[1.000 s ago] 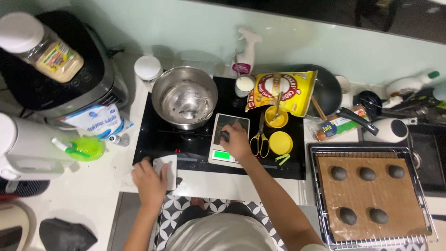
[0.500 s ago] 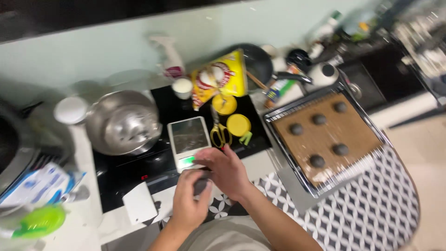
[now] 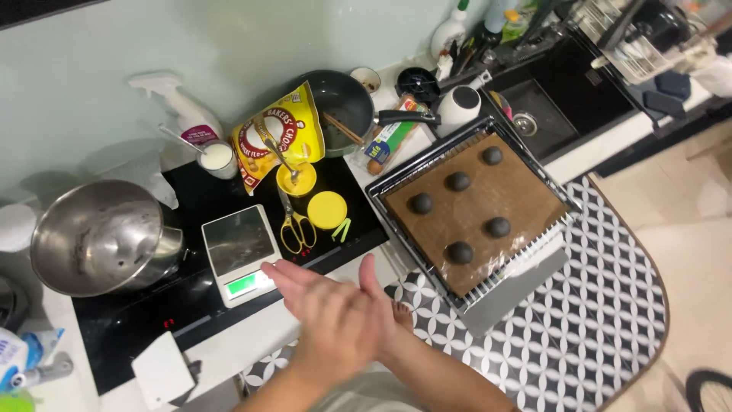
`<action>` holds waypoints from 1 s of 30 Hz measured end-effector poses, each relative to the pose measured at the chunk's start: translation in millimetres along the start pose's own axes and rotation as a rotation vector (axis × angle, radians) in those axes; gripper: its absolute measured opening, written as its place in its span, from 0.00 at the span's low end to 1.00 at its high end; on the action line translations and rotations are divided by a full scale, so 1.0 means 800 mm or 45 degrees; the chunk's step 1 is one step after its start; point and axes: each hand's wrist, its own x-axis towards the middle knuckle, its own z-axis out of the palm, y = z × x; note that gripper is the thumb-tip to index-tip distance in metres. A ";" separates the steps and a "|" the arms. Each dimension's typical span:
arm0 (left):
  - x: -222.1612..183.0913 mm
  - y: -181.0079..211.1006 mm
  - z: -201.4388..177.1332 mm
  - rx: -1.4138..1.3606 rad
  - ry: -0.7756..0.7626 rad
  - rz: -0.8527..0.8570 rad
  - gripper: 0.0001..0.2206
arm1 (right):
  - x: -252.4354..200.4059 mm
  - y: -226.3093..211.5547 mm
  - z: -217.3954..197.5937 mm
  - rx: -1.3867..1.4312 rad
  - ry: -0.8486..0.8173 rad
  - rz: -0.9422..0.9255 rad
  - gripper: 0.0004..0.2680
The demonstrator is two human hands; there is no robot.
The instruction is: Rolling dark dough into uniform balls, weighing them on a scale, and placing them on a baking tray.
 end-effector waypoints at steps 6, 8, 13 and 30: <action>0.023 0.034 0.082 -0.061 -0.106 0.163 0.10 | -0.056 -0.106 -0.037 0.098 -0.077 -0.079 0.45; 0.066 0.065 0.103 0.008 0.056 -0.050 0.11 | -0.064 -0.118 -0.045 0.038 -0.055 0.013 0.45; 0.095 0.114 0.148 -0.046 0.075 0.002 0.12 | -0.090 -0.189 -0.072 0.005 -0.161 -0.010 0.45; 0.114 0.145 0.155 0.097 -0.002 0.188 0.13 | -0.106 -0.208 -0.059 0.047 -0.181 0.087 0.47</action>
